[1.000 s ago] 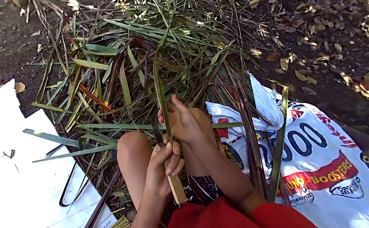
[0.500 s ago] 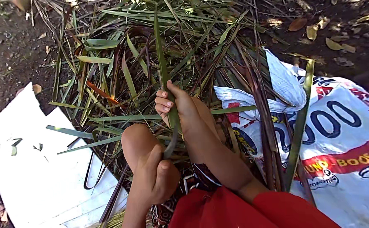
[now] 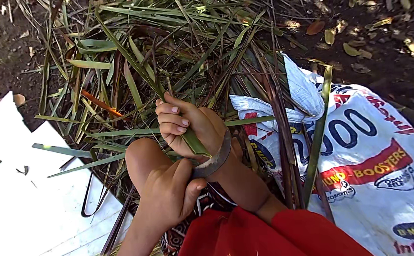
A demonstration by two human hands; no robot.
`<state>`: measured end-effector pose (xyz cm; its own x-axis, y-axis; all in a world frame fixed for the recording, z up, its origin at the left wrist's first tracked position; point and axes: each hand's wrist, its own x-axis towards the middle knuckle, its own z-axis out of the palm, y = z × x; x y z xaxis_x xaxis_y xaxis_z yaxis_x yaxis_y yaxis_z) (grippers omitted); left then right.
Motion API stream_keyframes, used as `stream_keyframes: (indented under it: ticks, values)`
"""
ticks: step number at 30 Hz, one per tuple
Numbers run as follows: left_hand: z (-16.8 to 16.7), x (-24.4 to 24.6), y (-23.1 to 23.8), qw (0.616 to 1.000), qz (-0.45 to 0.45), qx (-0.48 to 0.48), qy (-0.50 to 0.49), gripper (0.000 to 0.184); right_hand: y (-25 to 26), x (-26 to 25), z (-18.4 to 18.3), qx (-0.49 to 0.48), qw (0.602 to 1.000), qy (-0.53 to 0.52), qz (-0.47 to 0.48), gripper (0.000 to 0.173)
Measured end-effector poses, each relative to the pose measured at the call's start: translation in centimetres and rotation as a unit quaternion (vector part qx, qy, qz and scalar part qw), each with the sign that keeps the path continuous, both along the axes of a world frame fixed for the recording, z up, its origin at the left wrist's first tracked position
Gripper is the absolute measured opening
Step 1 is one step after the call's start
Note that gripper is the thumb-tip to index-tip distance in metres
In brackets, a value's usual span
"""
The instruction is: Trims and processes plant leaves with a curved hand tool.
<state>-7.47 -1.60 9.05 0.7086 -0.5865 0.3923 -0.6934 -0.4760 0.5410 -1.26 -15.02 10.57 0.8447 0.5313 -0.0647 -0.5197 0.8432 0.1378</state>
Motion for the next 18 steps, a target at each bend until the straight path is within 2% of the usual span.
stream_keyframes:
  ticks: [10, 18]
  values:
    - [0.19, 0.01, 0.0, 1.0, 0.013, 0.015, -0.018, 0.062, 0.01, -0.24, -0.53, -0.013, 1.0, -0.019, 0.003, 0.037]
    - [0.12, 0.03, 0.18, 1.0, -0.017, -0.011, 0.003, 0.062, 0.12, -0.45, -0.31, -0.002, 1.0, -0.016, 0.01, 0.036]
